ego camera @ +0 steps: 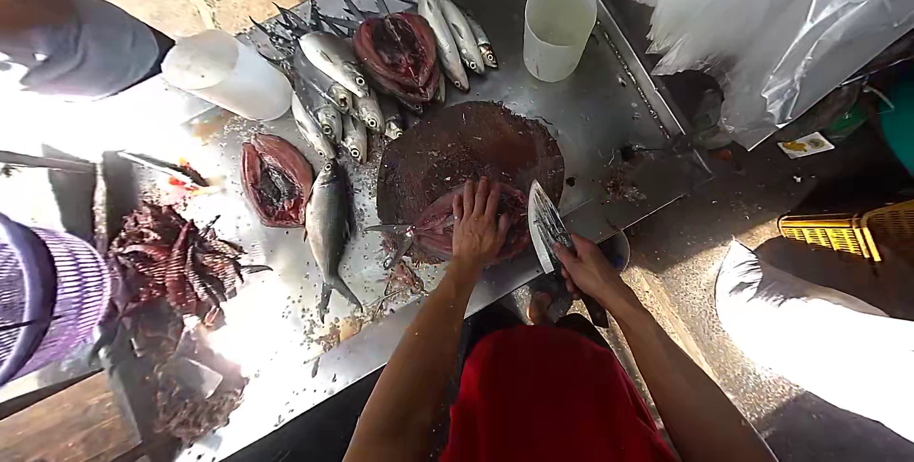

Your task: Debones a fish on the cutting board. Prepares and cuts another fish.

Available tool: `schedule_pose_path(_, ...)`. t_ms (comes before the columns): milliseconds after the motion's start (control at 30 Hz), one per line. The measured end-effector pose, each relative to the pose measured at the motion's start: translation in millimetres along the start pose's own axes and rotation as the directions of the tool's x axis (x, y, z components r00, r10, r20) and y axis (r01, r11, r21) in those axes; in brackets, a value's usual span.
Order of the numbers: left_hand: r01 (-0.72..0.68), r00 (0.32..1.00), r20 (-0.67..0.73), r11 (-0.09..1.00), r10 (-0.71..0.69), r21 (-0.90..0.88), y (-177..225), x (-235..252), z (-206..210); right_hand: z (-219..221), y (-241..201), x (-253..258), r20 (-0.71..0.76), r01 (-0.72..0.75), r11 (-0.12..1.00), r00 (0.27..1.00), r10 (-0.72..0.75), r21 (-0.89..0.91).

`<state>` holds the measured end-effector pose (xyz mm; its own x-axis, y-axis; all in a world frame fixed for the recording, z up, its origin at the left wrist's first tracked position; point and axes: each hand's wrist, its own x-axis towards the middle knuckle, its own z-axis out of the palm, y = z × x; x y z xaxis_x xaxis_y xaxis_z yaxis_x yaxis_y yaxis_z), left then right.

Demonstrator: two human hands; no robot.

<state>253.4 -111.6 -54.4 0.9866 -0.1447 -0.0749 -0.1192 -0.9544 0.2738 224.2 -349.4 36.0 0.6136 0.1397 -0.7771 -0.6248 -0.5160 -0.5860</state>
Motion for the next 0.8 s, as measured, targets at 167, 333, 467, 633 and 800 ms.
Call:
schedule_pose_path(167,0.008,1.0,0.013,0.999,-0.008,0.032,1,1,3,4,-1,5,0.032,-0.014,0.967,0.999,0.023,-0.255)
schedule_pose_path(333,0.016,1.0,0.015,1.0,-0.016,0.024,0,3,2,0,-12,-1,0.041,-0.035,0.94,0.998,0.052,-0.339)
schedule_pose_path(467,0.014,1.0,0.019,0.999,-0.015,0.031,0,3,3,-4,-20,-6,0.056,-0.057,0.942,0.995,0.08,-0.332)
schedule_pose_path(633,0.014,1.0,0.021,0.999,-0.015,0.033,0,2,3,-3,-24,-13,0.031,-0.08,0.91,0.994,0.101,-0.406)
schedule_pose_path(800,0.014,1.0,0.025,1.0,-0.014,0.013,-1,5,3,-6,-31,-2,0.06,-0.074,0.908,0.992,0.108,-0.412)
